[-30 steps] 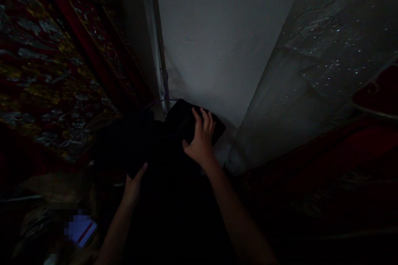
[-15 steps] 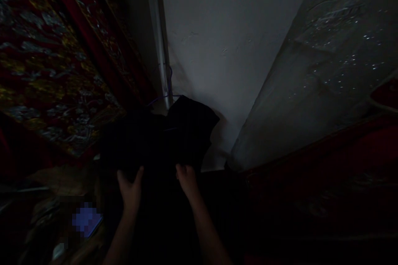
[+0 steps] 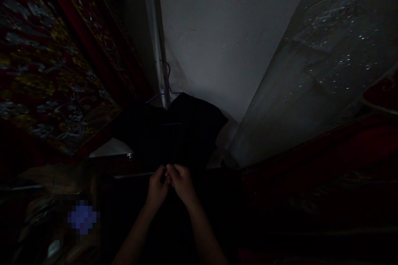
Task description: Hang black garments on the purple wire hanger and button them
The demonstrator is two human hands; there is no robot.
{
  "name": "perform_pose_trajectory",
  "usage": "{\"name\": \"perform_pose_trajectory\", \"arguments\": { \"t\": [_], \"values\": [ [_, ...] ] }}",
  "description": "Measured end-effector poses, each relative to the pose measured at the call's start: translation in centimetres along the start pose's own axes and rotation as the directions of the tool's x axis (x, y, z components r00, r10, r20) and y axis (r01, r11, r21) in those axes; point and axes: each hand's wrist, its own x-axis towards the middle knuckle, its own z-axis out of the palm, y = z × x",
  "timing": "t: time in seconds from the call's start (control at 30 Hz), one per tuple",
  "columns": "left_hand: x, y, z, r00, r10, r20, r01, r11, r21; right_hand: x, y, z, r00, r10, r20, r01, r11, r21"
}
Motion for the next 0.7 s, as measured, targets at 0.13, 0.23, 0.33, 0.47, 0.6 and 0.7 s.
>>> {"name": "perform_pose_trajectory", "arguments": {
  "t": [0.13, 0.23, 0.33, 0.47, 0.6, 0.7],
  "values": [
    [0.6, 0.2, -0.7, 1.0, -0.004, 0.0, 0.004, 1.0, -0.01, 1.2, -2.5, -0.3, 0.998, 0.057, 0.016, -0.058, 0.993, 0.105],
    [1.0, -0.3, -0.6, 0.999, -0.04, 0.006, 0.04, 0.999, 0.002, 4.0, -7.6, -0.6, 0.998, 0.036, -0.053, -0.026, 0.983, 0.184],
    [2.0, -1.3, -0.5, 0.998, -0.049, 0.024, 0.049, 0.999, 0.02, 7.0, -14.0, -0.5, 0.996, -0.072, -0.061, 0.083, 0.976, 0.201],
    [4.5, -1.8, -0.8, 0.997, -0.048, 0.061, 0.047, 0.999, 0.027, 8.5, -18.5, 0.2, 0.978, -0.205, -0.025, 0.207, 0.967, 0.152],
    [7.7, 1.6, -2.5, 0.998, 0.004, 0.057, -0.003, 1.0, -0.01, 7.3, -17.1, 0.5, 0.953, -0.302, -0.004, 0.302, 0.951, 0.066],
    [10.4, 6.4, -4.6, 0.965, 0.212, -0.158, -0.219, 0.975, -0.029, 6.3, -15.9, 0.2, 0.93, -0.367, 0.027, 0.368, 0.929, -0.033]
  ]
}}
